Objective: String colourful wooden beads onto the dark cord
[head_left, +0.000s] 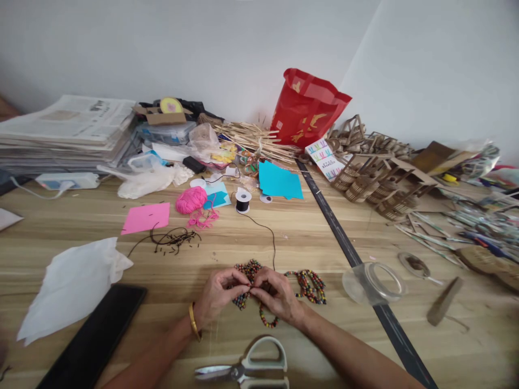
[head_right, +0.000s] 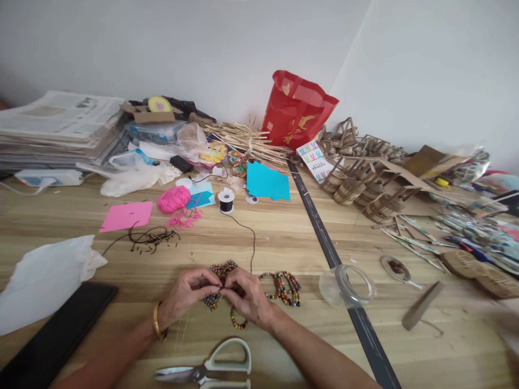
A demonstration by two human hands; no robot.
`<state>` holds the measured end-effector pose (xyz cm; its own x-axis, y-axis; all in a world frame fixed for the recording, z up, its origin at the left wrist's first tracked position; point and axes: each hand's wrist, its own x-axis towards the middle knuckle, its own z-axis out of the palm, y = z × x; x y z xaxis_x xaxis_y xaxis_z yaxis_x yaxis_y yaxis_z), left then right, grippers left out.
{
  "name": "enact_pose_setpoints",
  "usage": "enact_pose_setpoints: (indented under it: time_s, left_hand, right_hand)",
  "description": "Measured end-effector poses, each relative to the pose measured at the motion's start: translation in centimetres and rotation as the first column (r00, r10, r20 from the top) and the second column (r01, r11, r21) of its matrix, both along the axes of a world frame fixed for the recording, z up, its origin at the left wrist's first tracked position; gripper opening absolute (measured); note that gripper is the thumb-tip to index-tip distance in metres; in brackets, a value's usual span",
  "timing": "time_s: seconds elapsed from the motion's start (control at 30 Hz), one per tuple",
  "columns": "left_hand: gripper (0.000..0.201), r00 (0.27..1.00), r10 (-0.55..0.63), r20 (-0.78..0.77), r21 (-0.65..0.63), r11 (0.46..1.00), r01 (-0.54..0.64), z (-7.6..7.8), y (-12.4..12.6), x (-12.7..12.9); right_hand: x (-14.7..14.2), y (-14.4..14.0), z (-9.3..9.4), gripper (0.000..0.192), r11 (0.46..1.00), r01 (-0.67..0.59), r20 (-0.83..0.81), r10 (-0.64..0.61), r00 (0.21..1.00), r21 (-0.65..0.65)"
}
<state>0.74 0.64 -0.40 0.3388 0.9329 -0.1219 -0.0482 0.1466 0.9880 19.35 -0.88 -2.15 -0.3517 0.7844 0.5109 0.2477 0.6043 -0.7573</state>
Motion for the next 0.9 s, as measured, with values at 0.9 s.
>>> enact_pose_setpoints:
  time_s: [0.9]
  left_hand:
    - [0.020, 0.988, -0.081, -0.133, 0.206, 0.973, 0.108, 0.3, 0.1, -0.4]
  right_hand:
    - [0.1, 0.0, 1.0, 0.005, 0.995, -0.077, 0.120, 0.068, 0.990, 0.071]
